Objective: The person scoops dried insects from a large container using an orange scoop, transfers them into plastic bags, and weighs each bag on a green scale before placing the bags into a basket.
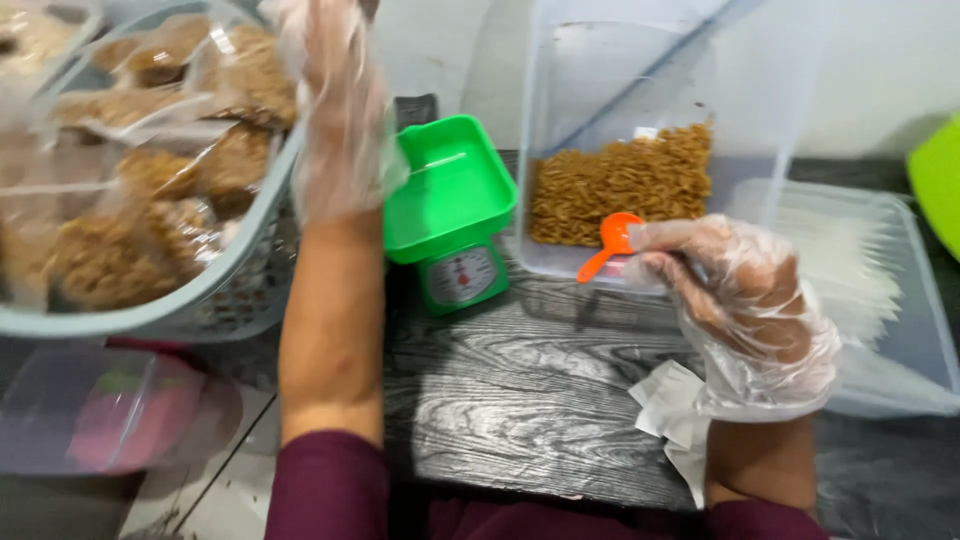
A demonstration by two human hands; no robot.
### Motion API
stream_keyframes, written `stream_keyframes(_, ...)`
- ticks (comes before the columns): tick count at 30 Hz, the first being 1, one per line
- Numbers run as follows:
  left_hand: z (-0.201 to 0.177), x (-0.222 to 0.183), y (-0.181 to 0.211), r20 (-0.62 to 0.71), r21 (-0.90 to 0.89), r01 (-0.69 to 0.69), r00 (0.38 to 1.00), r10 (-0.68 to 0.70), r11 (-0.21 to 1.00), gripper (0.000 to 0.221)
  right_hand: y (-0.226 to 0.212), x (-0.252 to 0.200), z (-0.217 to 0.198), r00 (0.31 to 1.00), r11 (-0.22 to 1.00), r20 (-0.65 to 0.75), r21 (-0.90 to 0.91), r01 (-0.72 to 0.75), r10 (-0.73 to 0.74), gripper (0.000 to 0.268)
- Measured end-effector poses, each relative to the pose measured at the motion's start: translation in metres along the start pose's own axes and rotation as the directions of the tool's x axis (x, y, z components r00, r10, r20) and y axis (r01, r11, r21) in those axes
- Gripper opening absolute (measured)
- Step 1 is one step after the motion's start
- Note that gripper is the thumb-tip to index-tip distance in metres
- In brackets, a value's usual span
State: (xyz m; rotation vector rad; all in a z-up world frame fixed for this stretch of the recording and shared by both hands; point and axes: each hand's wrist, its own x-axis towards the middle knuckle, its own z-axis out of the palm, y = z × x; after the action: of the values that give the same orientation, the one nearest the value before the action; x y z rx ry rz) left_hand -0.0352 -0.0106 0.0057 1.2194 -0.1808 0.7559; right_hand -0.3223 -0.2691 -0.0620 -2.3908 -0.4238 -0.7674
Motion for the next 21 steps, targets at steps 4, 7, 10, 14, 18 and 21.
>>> stream_keyframes(4,-0.022,-0.104,0.111,0.478,-0.147,-0.123,0.86,0.18,0.981,0.012,-0.021,-0.007,-0.035,0.956,0.993,-0.269,-0.055,0.103,-0.114,0.012)
stream_keyframes(7,-0.043,-0.147,0.096,0.7,-0.13,-0.058,0.702,0.133,0.99,0.009,-0.01,-0.031,-0.053,0.929,0.998,-0.367,-0.069,0.012,-0.037,0.023)
stream_keyframes(10,-0.041,-0.178,0.1,0.952,-0.143,-0.11,0.257,0.167,0.984,0.011,-0.004,-0.059,-0.072,0.874,0.993,-0.484,-0.077,-0.09,0.042,0.023)
stream_keyframes(14,-0.025,-0.227,0.076,0.978,-0.209,-0.126,-0.041,0.205,0.97,0.027,0.012,-0.094,-0.074,0.729,0.987,-0.673,0.014,-0.158,0.127,0.019)
stream_keyframes(18,0.0,-0.288,0.037,0.949,-0.312,-0.075,-0.069,0.307,0.947,0.034,0.039,-0.122,-0.093,0.672,0.974,-0.727,-0.016,-0.226,0.144,0.021)
stream_keyframes(21,0.024,-0.329,0.006,0.941,-0.338,-0.308,-0.101,0.323,0.89,0.026,0.028,-0.124,-0.094,0.66,0.942,-0.739,-0.116,-0.316,0.131,0.031)
